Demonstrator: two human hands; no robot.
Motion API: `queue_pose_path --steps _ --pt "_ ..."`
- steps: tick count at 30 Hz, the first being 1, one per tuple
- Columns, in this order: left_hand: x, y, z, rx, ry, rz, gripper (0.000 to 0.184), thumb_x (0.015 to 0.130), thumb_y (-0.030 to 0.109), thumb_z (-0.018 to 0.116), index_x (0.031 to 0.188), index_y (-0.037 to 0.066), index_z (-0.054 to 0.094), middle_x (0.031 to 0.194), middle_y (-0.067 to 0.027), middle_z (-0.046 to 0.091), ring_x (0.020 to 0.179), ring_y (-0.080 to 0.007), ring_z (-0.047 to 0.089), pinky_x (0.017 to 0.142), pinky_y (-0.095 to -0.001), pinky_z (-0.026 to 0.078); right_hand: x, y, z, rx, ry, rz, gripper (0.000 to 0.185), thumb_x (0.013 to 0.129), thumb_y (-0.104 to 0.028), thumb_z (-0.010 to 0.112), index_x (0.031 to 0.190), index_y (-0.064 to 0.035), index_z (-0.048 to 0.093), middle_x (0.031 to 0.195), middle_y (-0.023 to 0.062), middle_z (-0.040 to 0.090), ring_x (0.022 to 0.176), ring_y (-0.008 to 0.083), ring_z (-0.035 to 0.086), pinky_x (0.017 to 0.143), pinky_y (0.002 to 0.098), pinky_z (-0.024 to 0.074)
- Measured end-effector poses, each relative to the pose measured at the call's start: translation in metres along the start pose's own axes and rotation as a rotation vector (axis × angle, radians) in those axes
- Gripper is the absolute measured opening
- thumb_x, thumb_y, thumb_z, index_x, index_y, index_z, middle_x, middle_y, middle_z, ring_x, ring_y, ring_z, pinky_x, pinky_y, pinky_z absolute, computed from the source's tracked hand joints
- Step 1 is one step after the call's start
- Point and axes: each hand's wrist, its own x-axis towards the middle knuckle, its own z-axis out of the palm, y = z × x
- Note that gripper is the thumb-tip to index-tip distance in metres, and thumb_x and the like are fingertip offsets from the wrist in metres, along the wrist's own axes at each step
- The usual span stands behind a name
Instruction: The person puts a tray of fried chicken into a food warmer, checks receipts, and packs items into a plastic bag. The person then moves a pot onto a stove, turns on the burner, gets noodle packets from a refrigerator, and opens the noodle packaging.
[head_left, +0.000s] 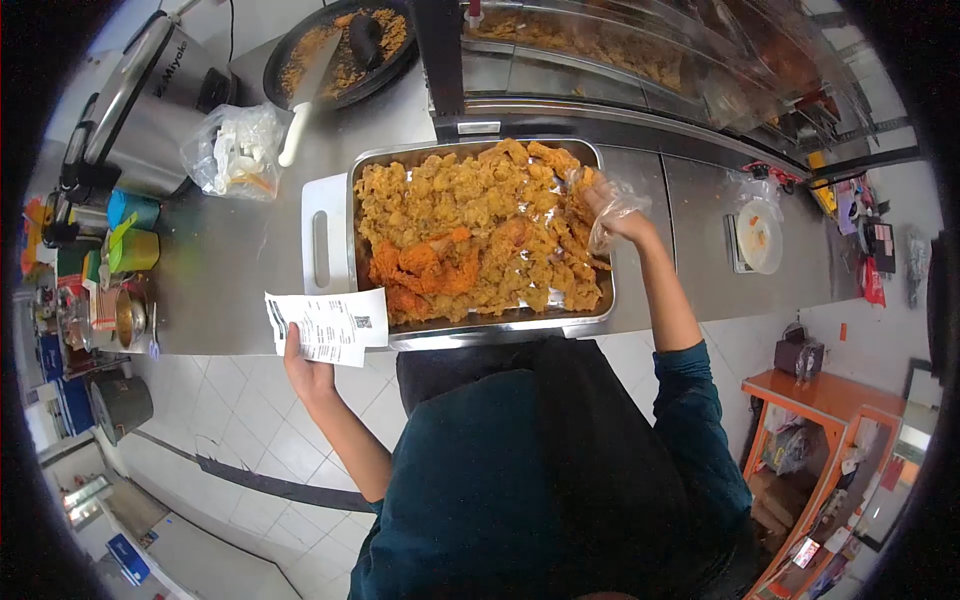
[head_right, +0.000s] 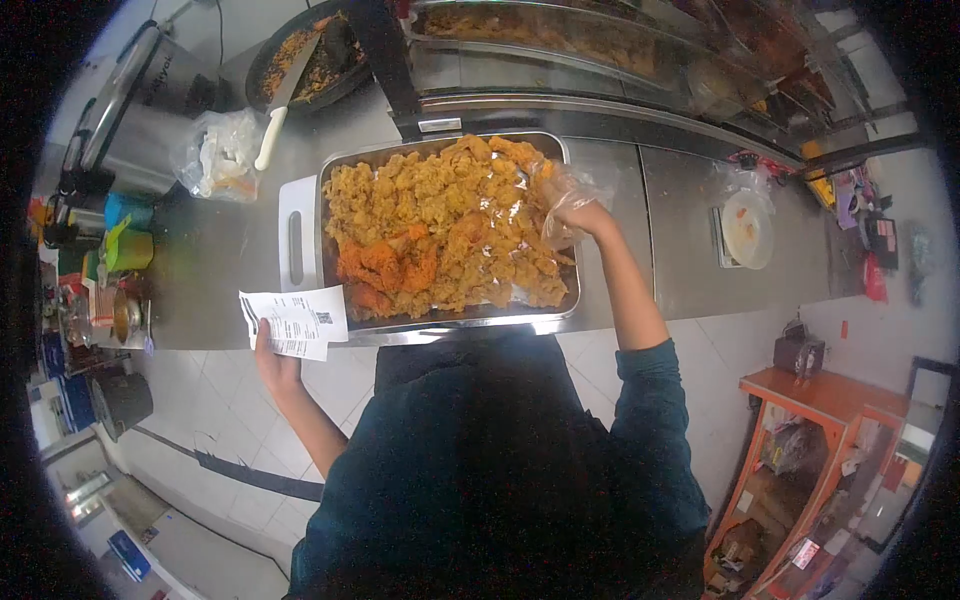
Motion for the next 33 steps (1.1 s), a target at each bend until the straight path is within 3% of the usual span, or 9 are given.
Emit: queue_pose_path --steps 8,11,15,18,19,25,28,31,33 --pt "-0.003 -0.003 -0.012 -0.016 0.036 -0.004 0.033 0.080 0.012 0.046 0.108 -0.004 0.040 0.107 -0.0153 0.048 0.098 -0.0254 0.047 0.084 -0.0385 0.039 0.001 -0.051 -0.029 1.288 -0.011 0.568 0.026 0.081 -0.018 0.042 0.105 -0.0088 0.041 0.100 0.0072 0.047 0.092 0.0184 0.046 0.055 0.0281 0.0483" --pt "-0.005 -0.002 -0.013 -0.015 0.044 0.000 0.033 0.080 0.012 0.045 0.108 -0.004 0.039 0.107 -0.0156 0.048 0.098 -0.0253 0.047 0.084 -0.0382 0.039 0.001 -0.045 -0.030 1.296 0.225 0.514 0.027 0.081 -0.019 0.042 0.106 -0.0096 0.040 0.100 0.0052 0.048 0.083 0.0160 0.050 0.055 0.0262 0.0471" --pt "-0.002 0.001 -0.017 -0.016 0.035 0.005 0.032 0.080 0.012 0.045 0.107 -0.003 0.040 0.106 -0.0154 0.048 0.098 -0.0262 0.047 0.084 -0.0399 0.039 -0.019 -0.059 -0.055 1.467 0.015 0.328 0.033 0.076 -0.025 0.050 0.104 -0.0149 0.036 0.093 0.0106 0.051 0.067 0.0192 0.054 0.054 0.0252 0.0465" --pt "0.002 0.002 -0.018 -0.018 0.017 0.001 0.031 0.079 0.011 0.046 0.106 -0.003 0.041 0.106 -0.0154 0.049 0.098 -0.0259 0.047 0.084 -0.0397 0.039 -0.028 -0.071 -0.043 1.008 0.036 0.451 0.044 0.069 -0.020 0.061 0.105 -0.0135 0.036 0.091 0.0103 0.052 0.070 0.0177 0.054 0.057 0.0258 0.0471" --pt "0.002 0.002 -0.017 -0.019 0.021 -0.002 0.031 0.079 0.011 0.046 0.106 -0.003 0.042 0.105 -0.0153 0.049 0.098 -0.0258 0.048 0.084 -0.0398 0.039 -0.031 -0.071 -0.039 0.563 0.048 0.136 0.055 0.061 -0.016 0.069 0.105 -0.0108 0.037 0.091 0.0090 0.053 0.075 0.0190 0.055 0.063 0.0289 0.0477" --pt "0.002 -0.001 0.000 0.003 0.044 -0.022 0.032 0.080 0.011 0.046 0.107 -0.005 0.041 0.107 -0.0156 0.048 0.098 -0.0252 0.047 0.084 -0.0382 0.038 -0.050 -0.071 -0.005 0.028 0.053 0.098 0.055 0.059 -0.021 0.070 0.105 -0.0078 0.042 0.091 0.0069 0.055 0.078 0.0237 0.054 0.070 0.0330 0.0455" --pt "0.003 0.000 -0.001 0.002 0.026 -0.026 0.031 0.080 0.011 0.046 0.106 -0.004 0.041 0.106 -0.0154 0.049 0.098 -0.0254 0.047 0.085 -0.0385 0.038 -0.040 -0.058 -0.017 0.112 0.014 0.224 0.052 0.062 -0.014 0.069 0.104 -0.0048 0.039 0.083 0.0094 0.057 0.073 0.0192 0.056 0.060 0.0284 0.0468" --pt "0.006 0.000 -0.005 0.002 0.015 -0.028 0.032 0.079 0.012 0.047 0.106 -0.003 0.042 0.106 -0.0154 0.049 0.099 -0.0258 0.047 0.085 -0.0392 0.038 -0.033 -0.059 -0.030 0.840 -0.044 0.549 0.043 0.064 -0.011 0.068 0.099 -0.0024 0.044 0.075 0.0089 0.057 0.066 0.0129 0.055 0.050 0.0242 0.0452" --pt "0.006 0.000 -0.007 -0.002 0.014 -0.028 0.032 0.080 0.013 0.046 0.107 -0.003 0.041 0.107 -0.0156 0.048 0.099 -0.0259 0.047 0.085 -0.0394 0.037 -0.028 -0.055 -0.039 1.101 0.044 0.521 0.035 0.065 -0.009 0.066 0.094 -0.0025 0.046 0.073 0.0079 0.056 0.063 0.0094 0.053 0.045 0.0211 0.0423"
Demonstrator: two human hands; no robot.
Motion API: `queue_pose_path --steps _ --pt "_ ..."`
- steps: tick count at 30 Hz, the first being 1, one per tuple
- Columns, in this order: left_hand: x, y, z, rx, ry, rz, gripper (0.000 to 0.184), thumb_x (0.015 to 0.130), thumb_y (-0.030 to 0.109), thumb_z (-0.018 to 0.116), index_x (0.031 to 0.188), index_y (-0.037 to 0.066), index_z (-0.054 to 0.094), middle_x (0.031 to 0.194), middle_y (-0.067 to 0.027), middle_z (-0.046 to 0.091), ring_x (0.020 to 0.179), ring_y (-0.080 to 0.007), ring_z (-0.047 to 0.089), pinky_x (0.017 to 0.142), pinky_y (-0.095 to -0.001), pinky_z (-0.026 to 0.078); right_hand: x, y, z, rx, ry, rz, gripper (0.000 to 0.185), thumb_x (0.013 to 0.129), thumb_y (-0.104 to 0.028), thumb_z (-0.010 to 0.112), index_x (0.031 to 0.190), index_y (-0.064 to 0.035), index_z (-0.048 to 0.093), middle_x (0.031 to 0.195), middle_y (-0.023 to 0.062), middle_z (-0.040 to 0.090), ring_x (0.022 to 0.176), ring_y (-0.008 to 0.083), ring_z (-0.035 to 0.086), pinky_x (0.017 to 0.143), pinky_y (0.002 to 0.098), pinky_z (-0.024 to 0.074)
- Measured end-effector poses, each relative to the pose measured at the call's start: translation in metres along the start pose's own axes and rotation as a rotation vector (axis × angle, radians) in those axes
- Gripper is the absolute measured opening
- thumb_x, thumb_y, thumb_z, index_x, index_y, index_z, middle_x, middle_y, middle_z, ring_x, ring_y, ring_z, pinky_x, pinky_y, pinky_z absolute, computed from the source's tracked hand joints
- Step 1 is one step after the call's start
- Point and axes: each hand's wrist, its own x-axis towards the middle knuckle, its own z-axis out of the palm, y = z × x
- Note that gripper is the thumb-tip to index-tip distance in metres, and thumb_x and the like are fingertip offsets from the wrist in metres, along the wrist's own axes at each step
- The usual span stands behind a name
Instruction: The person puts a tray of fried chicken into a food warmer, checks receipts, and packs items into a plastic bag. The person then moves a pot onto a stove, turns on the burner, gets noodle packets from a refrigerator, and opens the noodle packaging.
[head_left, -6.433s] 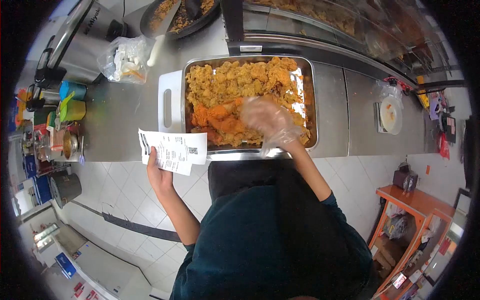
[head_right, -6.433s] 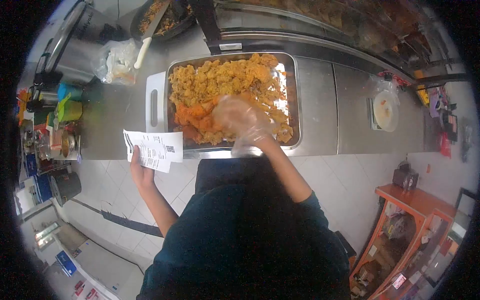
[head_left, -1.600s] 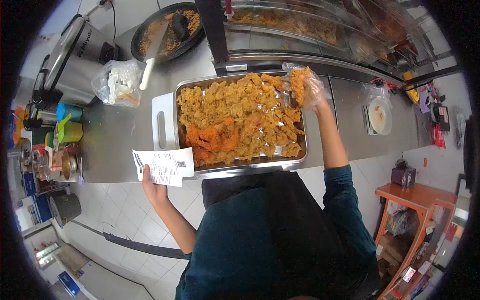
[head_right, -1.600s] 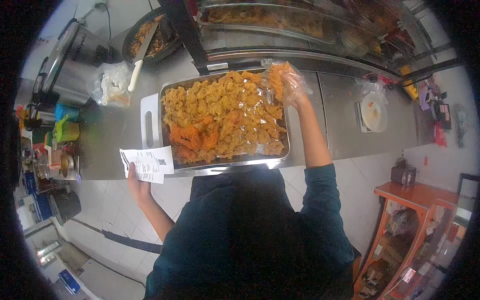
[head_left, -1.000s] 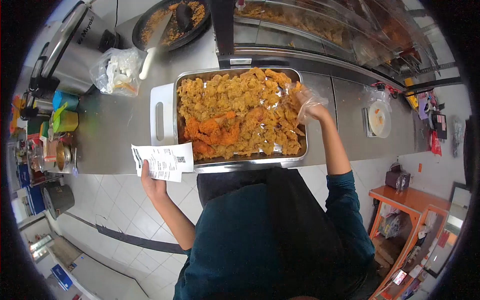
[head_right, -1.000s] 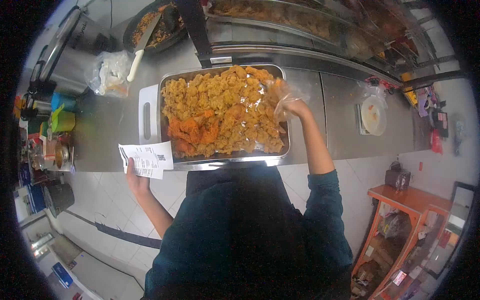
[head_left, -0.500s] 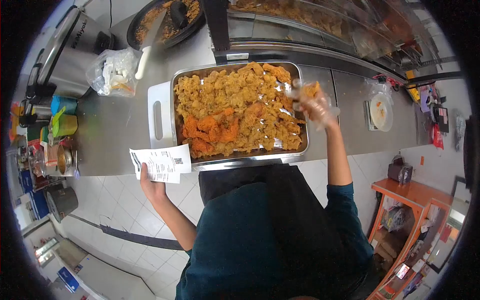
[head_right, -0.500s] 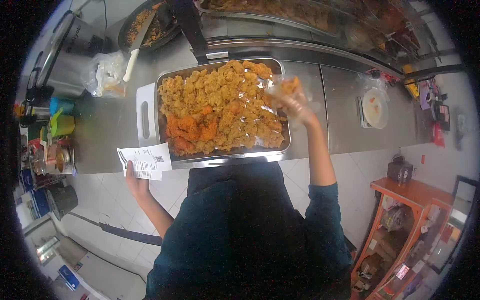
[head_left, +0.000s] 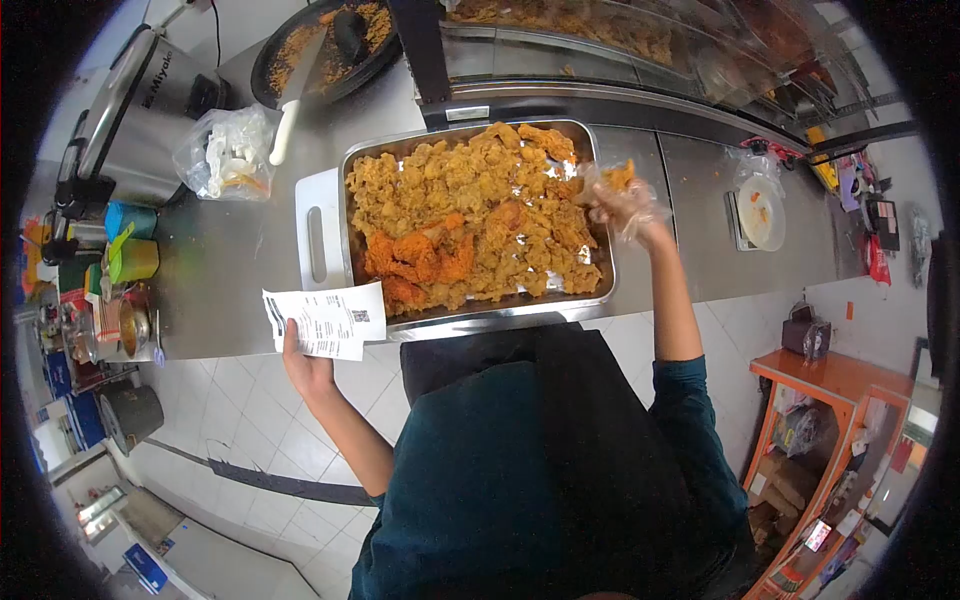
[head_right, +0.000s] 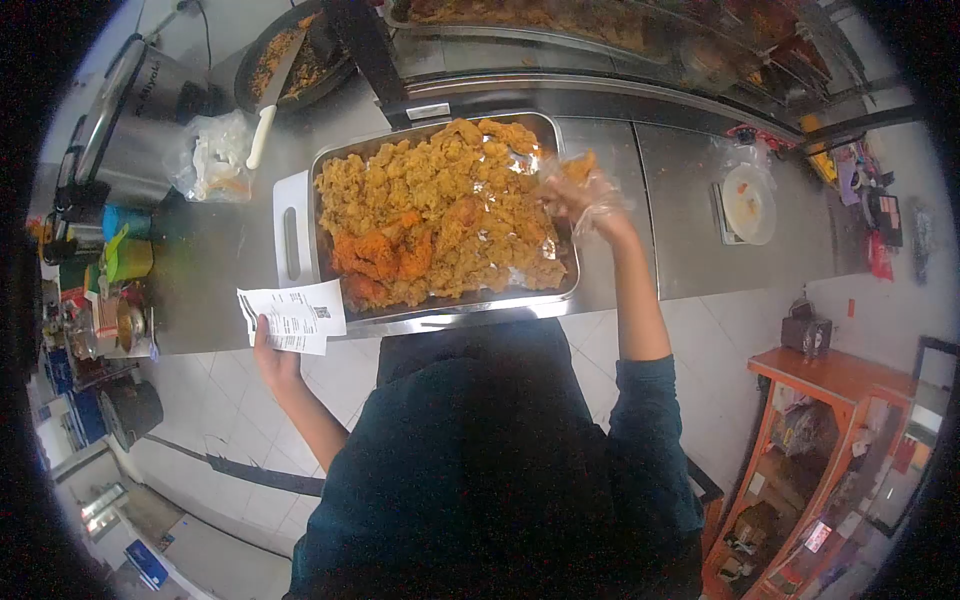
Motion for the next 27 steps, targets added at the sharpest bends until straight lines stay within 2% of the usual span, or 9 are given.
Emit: queue_pose_path --steps 1,4,6,11,14,17,20,24,27 --pt "0.000 0.000 -0.001 -0.004 -0.004 0.001 0.032 0.080 0.012 0.046 0.107 -0.004 0.041 0.107 -0.0156 0.048 0.099 -0.0258 0.047 0.085 -0.0391 0.038 -0.001 -0.006 0.002 0.134 -0.004 -0.021 0.032 0.066 -0.008 0.065 0.091 -0.0025 0.048 0.072 0.0074 0.055 0.062 0.0076 0.052 0.043 0.0196 0.0409" --pt "-0.002 0.001 -0.004 0.001 -0.009 0.000 0.032 0.080 0.012 0.046 0.107 -0.004 0.041 0.106 -0.0157 0.049 0.098 -0.0257 0.048 0.084 -0.0386 0.039 0.049 0.056 -0.042 -0.626 -0.118 -0.427 0.031 0.069 -0.006 0.062 0.095 -0.0010 0.046 0.086 0.0094 0.053 0.069 0.0124 0.054 0.050 0.0196 0.0447" --pt "-0.004 0.000 -0.002 0.027 -0.008 -0.004 0.032 0.080 0.012 0.045 0.107 -0.004 0.040 0.106 -0.0156 0.049 0.098 -0.0259 0.048 0.084 -0.0387 0.039 0.059 0.076 -0.045 -0.866 -0.171 -0.497 0.038 0.069 -0.005 0.062 0.102 -0.0007 0.042 0.096 0.0115 0.050 0.074 0.0147 0.055 0.056 0.0208 0.0473" --pt "-0.008 -0.002 0.006 0.035 -0.031 -0.013 0.032 0.080 0.013 0.045 0.107 -0.004 0.040 0.106 -0.0150 0.049 0.097 -0.0247 0.048 0.083 -0.0378 0.040 -0.009 0.031 0.028 -0.574 -0.115 -0.296 0.064 0.058 -0.001 0.069 0.112 -0.0063 0.035 0.103 0.0099 0.045 0.089 0.0194 0.051 0.072 0.0305 0.0468" --pt "-0.006 -0.004 0.002 0.027 -0.035 -0.024 0.032 0.081 0.012 0.044 0.108 -0.004 0.040 0.108 -0.0154 0.048 0.099 -0.0257 0.046 0.086 -0.0388 0.037 -0.011 0.025 0.025 -0.774 -0.064 -0.286 0.068 0.055 -0.010 0.072 0.112 -0.0058 0.035 0.101 0.0115 0.047 0.093 0.0232 0.049 0.077 0.0344 0.0439" --pt "-0.008 -0.006 -0.001 0.019 -0.029 -0.034 0.032 0.081 0.012 0.043 0.108 -0.004 0.040 0.109 -0.0156 0.047 0.100 -0.0263 0.046 0.087 -0.0392 0.036 0.000 0.047 0.010 -1.346 -0.086 -0.302 0.069 0.054 -0.021 0.074 0.111 -0.0062 0.037 0.105 0.0135 0.047 0.096 0.0248 0.048 0.079 0.0346 0.0423" --pt "-0.013 -0.006 -0.006 0.004 -0.020 -0.030 0.032 0.081 0.012 0.043 0.108 -0.003 0.040 0.109 -0.0155 0.047 0.100 -0.0262 0.046 0.087 -0.0387 0.036 -0.016 0.034 0.009 -1.434 -0.132 -0.362 0.066 0.056 -0.027 0.072 0.110 -0.0064 0.040 0.106 0.0143 0.048 0.094 0.0265 0.049 0.081 0.0357 0.0403" --pt "-0.018 -0.007 -0.018 -0.002 0.046 -0.006 0.032 0.081 0.013 0.042 0.108 -0.003 0.040 0.108 -0.0154 0.047 0.099 -0.0259 0.047 0.086 -0.0381 0.037 -0.012 0.022 -0.014 -0.869 -0.175 -0.319 0.070 0.060 -0.017 0.068 0.119 -0.0047 0.031 0.103 0.0132 0.051 0.082 0.0237 0.052 0.068 0.0331 0.0430" --pt "-0.018 -0.007 -0.028 -0.009 0.014 0.014 0.032 0.081 0.014 0.042 0.108 -0.003 0.040 0.107 -0.0153 0.048 0.098 -0.0256 0.047 0.085 -0.0378 0.038 -0.010 0.005 -0.013 -0.345 -0.032 0.088 0.062 0.061 -0.017 0.070 0.112 -0.0053 0.038 0.089 0.0089 0.058 0.073 0.0176 0.058 0.057 0.0250 0.0477"
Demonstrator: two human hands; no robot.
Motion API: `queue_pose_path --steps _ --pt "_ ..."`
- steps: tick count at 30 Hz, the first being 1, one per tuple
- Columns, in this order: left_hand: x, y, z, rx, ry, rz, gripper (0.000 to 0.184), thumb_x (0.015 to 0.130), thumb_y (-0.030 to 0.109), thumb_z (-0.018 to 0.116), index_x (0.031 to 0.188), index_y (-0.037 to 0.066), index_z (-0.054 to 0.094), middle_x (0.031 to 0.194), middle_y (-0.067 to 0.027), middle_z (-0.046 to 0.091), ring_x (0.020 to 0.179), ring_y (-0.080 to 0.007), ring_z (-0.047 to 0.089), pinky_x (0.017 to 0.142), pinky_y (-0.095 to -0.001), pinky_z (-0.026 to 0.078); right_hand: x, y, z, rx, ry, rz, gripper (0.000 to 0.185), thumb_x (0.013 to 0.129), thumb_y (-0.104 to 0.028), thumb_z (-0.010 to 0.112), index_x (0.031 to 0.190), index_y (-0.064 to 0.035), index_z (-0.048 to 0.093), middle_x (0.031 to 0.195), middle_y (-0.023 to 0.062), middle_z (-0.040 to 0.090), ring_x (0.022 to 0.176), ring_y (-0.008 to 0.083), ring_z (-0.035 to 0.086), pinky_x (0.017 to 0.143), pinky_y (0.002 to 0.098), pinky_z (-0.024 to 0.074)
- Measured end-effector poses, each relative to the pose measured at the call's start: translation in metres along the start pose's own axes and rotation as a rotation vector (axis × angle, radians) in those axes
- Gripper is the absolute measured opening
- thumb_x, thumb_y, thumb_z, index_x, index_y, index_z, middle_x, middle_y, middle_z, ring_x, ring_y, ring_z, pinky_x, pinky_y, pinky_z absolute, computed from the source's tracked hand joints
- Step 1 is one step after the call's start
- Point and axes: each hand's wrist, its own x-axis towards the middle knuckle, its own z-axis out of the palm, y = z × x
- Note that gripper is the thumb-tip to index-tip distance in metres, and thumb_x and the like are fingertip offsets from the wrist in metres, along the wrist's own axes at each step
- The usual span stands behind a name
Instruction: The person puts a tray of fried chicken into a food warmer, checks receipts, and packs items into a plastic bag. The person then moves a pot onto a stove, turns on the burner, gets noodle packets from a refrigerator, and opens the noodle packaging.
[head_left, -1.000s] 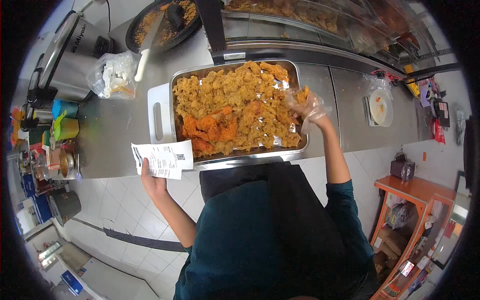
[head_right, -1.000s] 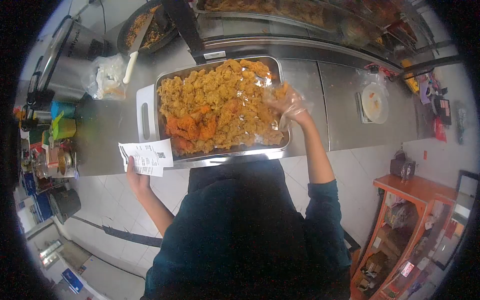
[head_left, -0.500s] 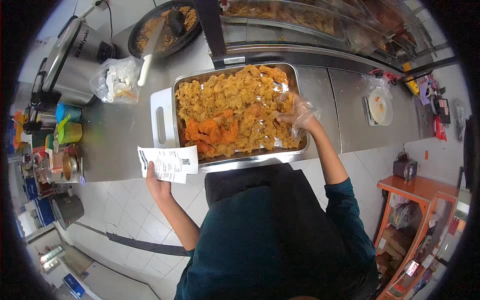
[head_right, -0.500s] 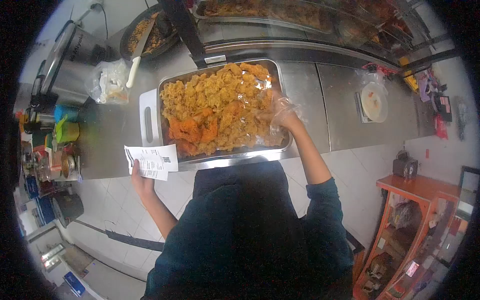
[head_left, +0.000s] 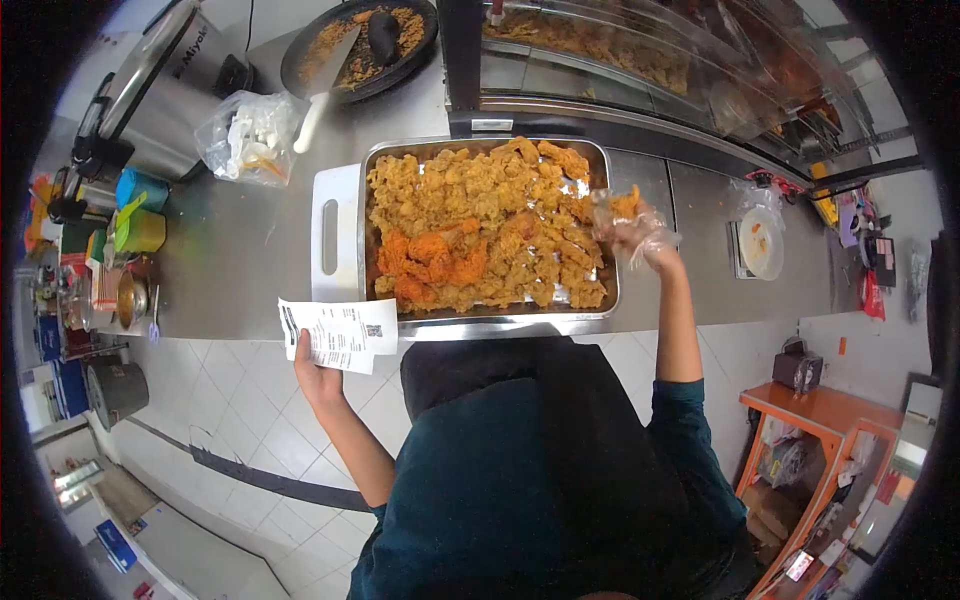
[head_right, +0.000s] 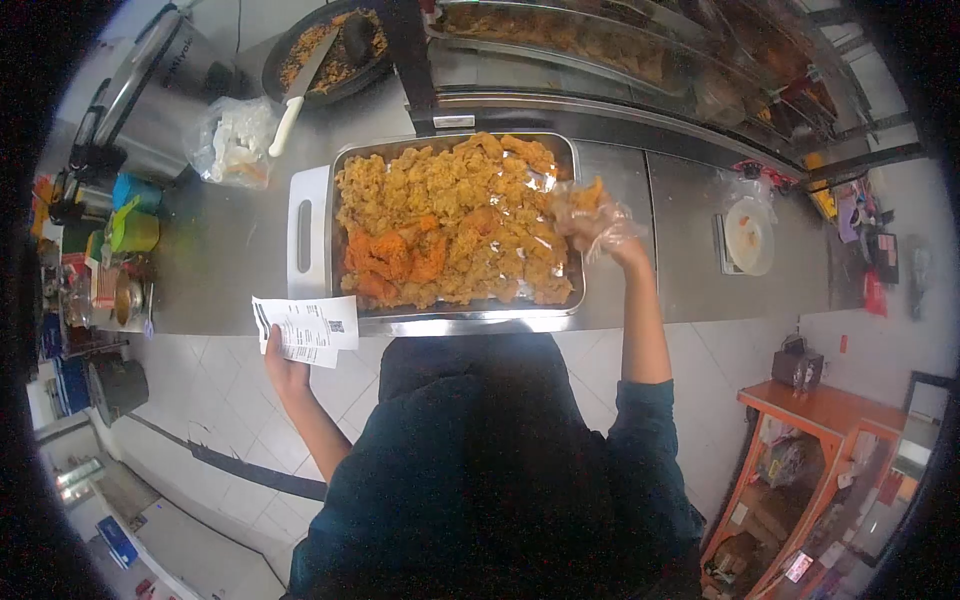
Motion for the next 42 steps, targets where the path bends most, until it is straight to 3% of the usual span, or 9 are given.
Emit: queue_pose_path --steps 6,11,15,18,22,28,32,34,42 --pt "0.002 0.004 0.002 -0.014 -0.038 -0.007 0.034 0.079 0.013 0.046 0.109 -0.003 0.040 0.106 -0.0138 0.049 0.097 -0.0248 0.048 0.083 -0.0380 0.040 0.008 0.003 0.022 -0.400 -0.078 -0.381 0.076 0.066 -0.019 0.066 0.124 -0.0056 0.018 0.084 0.0109 0.056 0.069 0.0171 0.056 0.054 0.0266 0.0454" --pt "0.001 0.004 0.005 -0.011 -0.003 0.000 0.032 0.080 0.012 0.045 0.107 -0.003 0.041 0.106 -0.0148 0.049 0.097 -0.0253 0.048 0.084 -0.0384 0.039 -0.002 -0.039 0.032 -0.488 0.143 -0.271 0.070 0.065 -0.035 0.065 0.118 -0.0043 0.031 0.107 0.0128 0.047 0.099 0.0231 0.044 0.085 0.0320 0.0350" --pt "0.000 0.004 0.010 -0.026 -0.045 -0.024 0.029 0.080 0.012 0.045 0.105 -0.003 0.042 0.105 -0.0151 0.050 0.097 -0.0252 0.048 0.084 -0.0383 0.039 0.044 -0.011 0.039 -0.445 0.269 -0.551 0.064 0.072 -0.034 0.058 0.121 -0.0058 0.027 0.117 0.0182 0.037 0.109 0.0272 0.036 0.090 0.0352 0.0301" --pt "0.004 0.005 0.009 -0.006 -0.015 0.016 0.029 0.080 0.013 0.045 0.104 -0.003 0.043 0.104 -0.0151 0.050 0.097 -0.0251 0.048 0.084 -0.0382 0.039 0.057 -0.009 0.031 -0.598 0.003 -0.558 0.060 0.075 -0.039 0.053 0.120 -0.0075 0.031 0.123 0.0172 0.032 0.112 0.0278 0.033 0.092 0.0353 0.0278" --pt "0.001 0.007 0.009 -0.009 0.005 0.030 0.030 0.080 0.013 0.045 0.105 -0.003 0.042 0.105 -0.0153 0.049 0.097 -0.0255 0.048 0.085 -0.0393 0.038 0.052 -0.019 0.015 -0.783 -0.114 -0.372 0.048 0.075 -0.038 0.052 0.112 -0.0084 0.044 0.115 0.0125 0.044 0.105 0.0250 0.043 0.087 0.0332 0.0346" --pt "-0.008 0.010 0.019 -0.068 -0.095 -0.020 0.034 0.080 0.012 0.046 0.110 -0.003 0.039 0.107 -0.0157 0.048 0.099 -0.0259 0.047 0.087 -0.0402 0.036 0.055 -0.076 0.042 -0.995 0.221 -0.401 0.035 0.073 -0.028 0.053 0.102 -0.0089 0.052 0.101 0.0124 0.053 0.090 0.0261 0.052 0.074 0.0331 0.0409" --pt "-0.025 0.029 0.069 0.000 -0.240 -0.003 0.035 0.078 0.010 0.047 0.111 -0.002 0.038 0.108 -0.0123 0.048 0.098 -0.0235 0.048 0.083 -0.0358 0.039 0.112 -0.039 0.085 -1.202 0.448 -1.134 0.033 0.071 -0.034 0.053 0.093 -0.0091 0.049 0.091 0.0149 0.052 0.082 0.0328 0.050 0.070 0.0399 0.0413" --pt "-0.031 0.041 0.096 0.018 -0.345 0.051 0.035 0.078 0.007 0.048 0.110 -0.003 0.039 0.105 -0.0125 0.049 0.097 -0.0233 0.048 0.083 -0.0345 0.040 0.078 -0.081 0.103 -1.228 0.267 -0.798 0.038 0.067 -0.030 0.059 0.097 -0.0100 0.046 0.091 0.0142 0.050 0.083 0.0328 0.049 0.071 0.0395 0.0413" --pt "-0.078 0.096 0.178 0.088 -0.660 -0.051 0.031 0.078 0.008 0.050 0.106 -0.002 0.040 0.101 -0.0127 0.050 0.092 -0.0204 0.051 0.079 -0.0321 0.043 0.104 -0.064 0.073 -1.062 -0.025 -0.970 0.034 0.062 -0.021 0.062 0.089 -0.0062 0.048 0.078 0.0122 0.047 0.074 0.0286 0.048 0.064 0.0384 0.0378"
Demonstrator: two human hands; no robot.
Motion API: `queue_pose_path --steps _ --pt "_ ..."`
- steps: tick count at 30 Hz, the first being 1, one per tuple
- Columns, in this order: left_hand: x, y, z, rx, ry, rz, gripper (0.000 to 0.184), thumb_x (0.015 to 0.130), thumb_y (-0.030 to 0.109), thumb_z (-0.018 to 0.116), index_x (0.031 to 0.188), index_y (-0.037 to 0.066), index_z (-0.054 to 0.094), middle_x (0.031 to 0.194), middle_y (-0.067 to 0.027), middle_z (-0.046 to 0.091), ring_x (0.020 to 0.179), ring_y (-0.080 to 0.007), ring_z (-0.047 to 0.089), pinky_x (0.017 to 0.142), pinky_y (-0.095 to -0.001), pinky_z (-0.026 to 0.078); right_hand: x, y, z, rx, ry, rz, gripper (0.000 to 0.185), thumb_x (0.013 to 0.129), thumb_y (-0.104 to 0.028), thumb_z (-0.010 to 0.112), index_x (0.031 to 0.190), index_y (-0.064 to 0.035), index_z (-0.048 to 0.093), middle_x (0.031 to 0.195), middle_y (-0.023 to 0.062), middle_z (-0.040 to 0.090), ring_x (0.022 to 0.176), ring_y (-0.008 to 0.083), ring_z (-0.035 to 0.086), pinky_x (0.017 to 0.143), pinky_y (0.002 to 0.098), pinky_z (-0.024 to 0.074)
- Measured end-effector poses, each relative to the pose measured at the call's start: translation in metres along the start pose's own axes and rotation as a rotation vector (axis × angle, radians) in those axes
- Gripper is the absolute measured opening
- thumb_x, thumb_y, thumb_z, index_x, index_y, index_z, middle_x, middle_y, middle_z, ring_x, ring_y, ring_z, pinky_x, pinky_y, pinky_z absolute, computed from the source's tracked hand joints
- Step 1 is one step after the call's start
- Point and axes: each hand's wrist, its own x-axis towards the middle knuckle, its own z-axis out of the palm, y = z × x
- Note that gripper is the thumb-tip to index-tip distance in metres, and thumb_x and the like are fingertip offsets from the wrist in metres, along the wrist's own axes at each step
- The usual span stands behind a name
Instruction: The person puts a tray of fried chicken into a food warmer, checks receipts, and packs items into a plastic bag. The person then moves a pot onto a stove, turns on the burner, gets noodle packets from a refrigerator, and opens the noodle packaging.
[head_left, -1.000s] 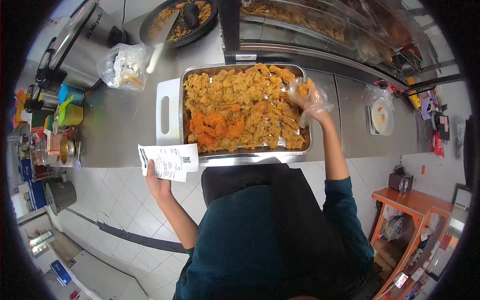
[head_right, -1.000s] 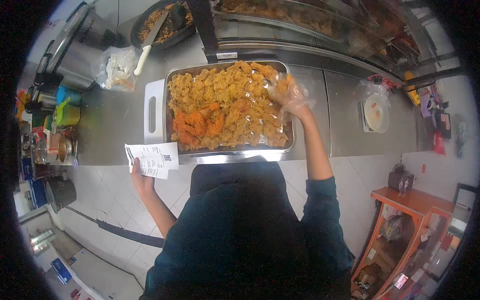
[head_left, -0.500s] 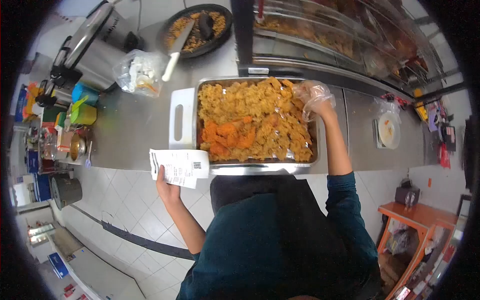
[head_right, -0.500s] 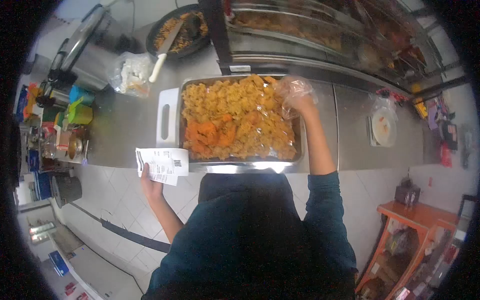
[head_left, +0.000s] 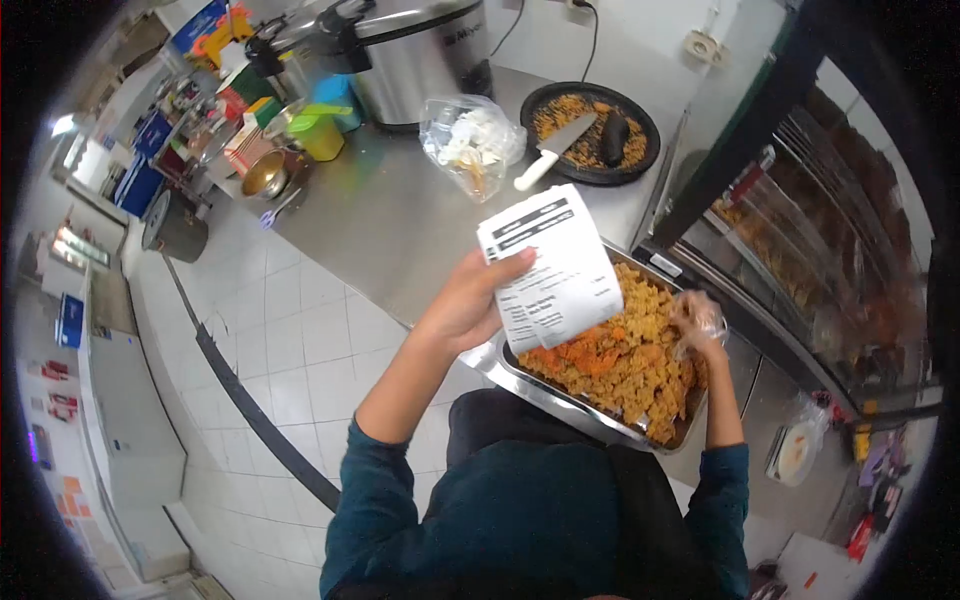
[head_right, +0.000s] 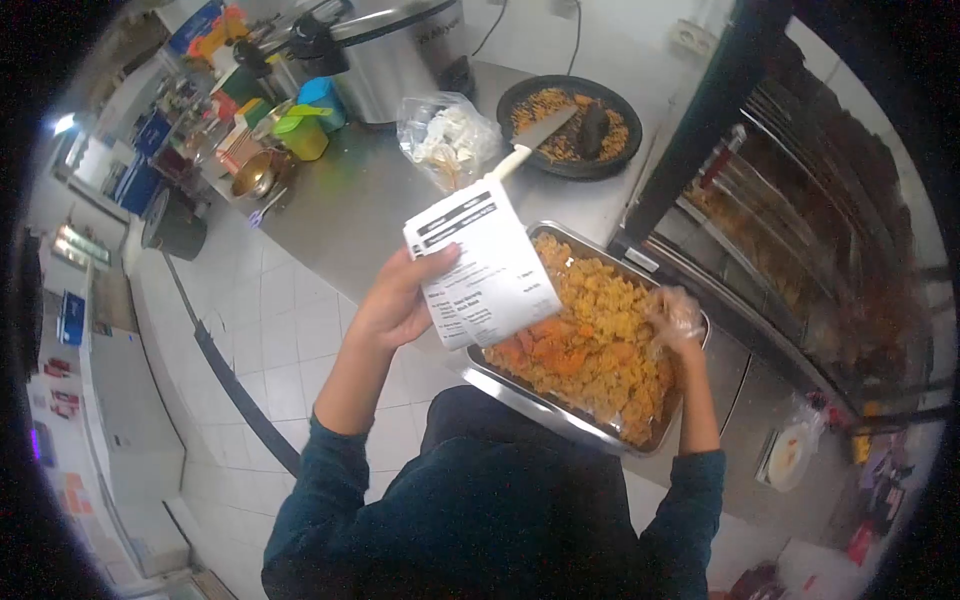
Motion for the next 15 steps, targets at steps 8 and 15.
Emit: queue_pose_path --steps 8,15 --pt "0.018 0.022 0.001 0.060 -0.095 -0.076 0.028 0.078 0.007 0.050 0.104 -0.001 0.043 0.101 -0.0129 0.051 0.092 -0.0205 0.052 0.079 -0.0310 0.043 -0.037 -0.018 -0.012 0.046 0.189 -0.268 0.034 0.056 -0.023 0.055 0.083 -0.0016 0.051 0.082 0.0148 0.046 0.076 0.0326 0.045 0.067 0.0404 0.0364" --pt "0.033 0.023 -0.012 0.040 -0.104 -0.073 0.031 0.078 0.006 0.050 0.106 -0.004 0.040 0.100 -0.0138 0.051 0.091 -0.0214 0.052 0.078 -0.0313 0.044 -0.073 -0.034 -0.020 0.083 0.067 -0.167 0.020 0.059 -0.017 0.053 0.075 -0.0038 0.054 0.090 0.0149 0.051 0.089 0.0334 0.048 0.075 0.0391 0.0392"
